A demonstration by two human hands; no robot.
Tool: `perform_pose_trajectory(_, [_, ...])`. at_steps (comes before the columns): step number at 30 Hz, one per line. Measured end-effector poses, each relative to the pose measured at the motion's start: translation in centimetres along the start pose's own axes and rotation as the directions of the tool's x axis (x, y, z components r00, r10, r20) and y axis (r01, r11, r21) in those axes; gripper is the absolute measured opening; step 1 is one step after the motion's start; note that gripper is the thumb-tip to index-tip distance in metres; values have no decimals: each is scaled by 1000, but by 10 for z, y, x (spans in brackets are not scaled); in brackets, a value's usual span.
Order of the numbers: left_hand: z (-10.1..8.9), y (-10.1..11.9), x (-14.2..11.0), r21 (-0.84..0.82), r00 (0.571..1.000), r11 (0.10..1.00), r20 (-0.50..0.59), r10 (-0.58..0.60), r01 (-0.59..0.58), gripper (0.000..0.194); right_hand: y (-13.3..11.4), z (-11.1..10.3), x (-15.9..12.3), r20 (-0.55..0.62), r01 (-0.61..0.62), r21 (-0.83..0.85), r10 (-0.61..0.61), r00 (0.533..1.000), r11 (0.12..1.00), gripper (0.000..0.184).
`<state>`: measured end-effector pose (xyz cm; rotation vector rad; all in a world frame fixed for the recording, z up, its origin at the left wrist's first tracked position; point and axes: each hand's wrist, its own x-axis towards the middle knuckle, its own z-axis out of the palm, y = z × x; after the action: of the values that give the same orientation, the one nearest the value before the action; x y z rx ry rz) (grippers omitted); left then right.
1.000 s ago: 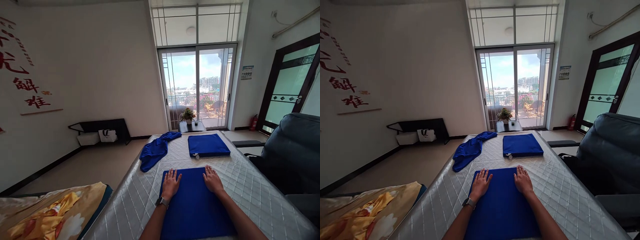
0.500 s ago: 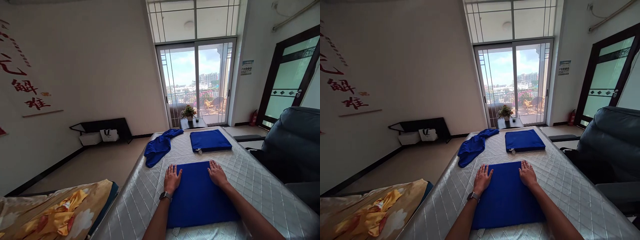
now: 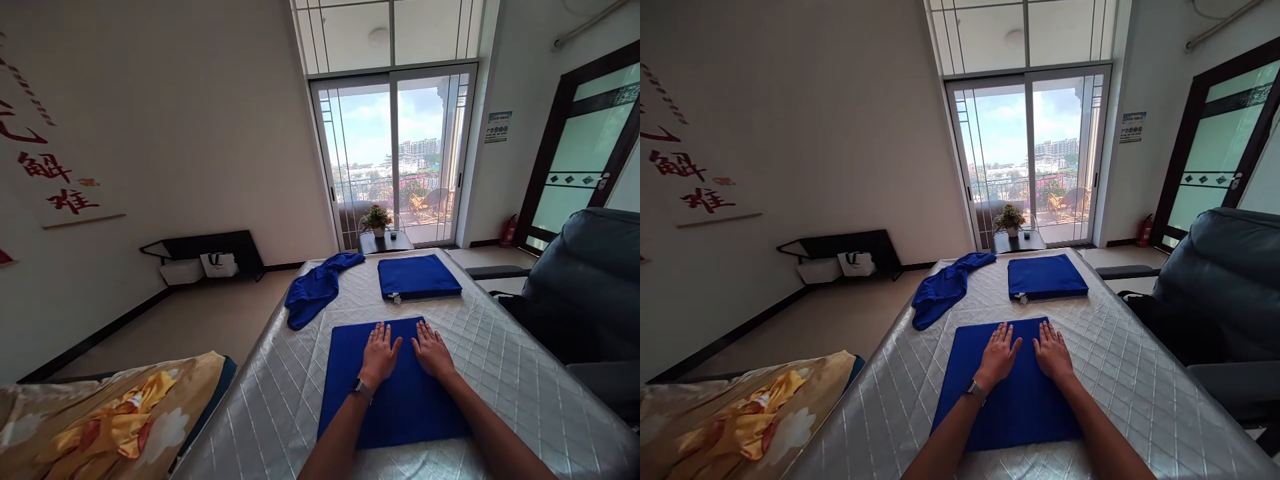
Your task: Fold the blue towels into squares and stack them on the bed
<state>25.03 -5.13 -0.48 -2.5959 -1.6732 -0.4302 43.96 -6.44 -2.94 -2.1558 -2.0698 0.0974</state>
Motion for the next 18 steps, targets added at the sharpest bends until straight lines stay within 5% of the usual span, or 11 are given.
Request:
perform_pose_trajectory(3, [14, 51, -3, -93, 986, 983, 43, 160, -155, 64, 4, 1, -2, 19, 40, -33, -40, 999, 999, 63])
perform_pose_trajectory(6, [18, 60, -9, -124, 986, 982, 69, 149, -139, 67, 5, 1, -2, 16, 40, -34, -40, 999, 999, 63])
perform_pose_trajectory(9, [8, 28, -17, -81, 996, 996, 71, 49, -43, 71, 3, 2, 0, -5, 4, 10, -4, 1000, 1000, 67])
perform_pose_trajectory(15, [-15, -77, -47, 84, 977, 976, 57, -204, 199, 81, 2, 4, 1, -13, -1, 21, 1, 1000, 1000, 66])
perform_pose_trajectory(18, [-15, -105, -60, 97, 966, 962, 17, -257, 254, 83, 2, 3, 1, -15, -2, 20, 2, 1000, 1000, 67])
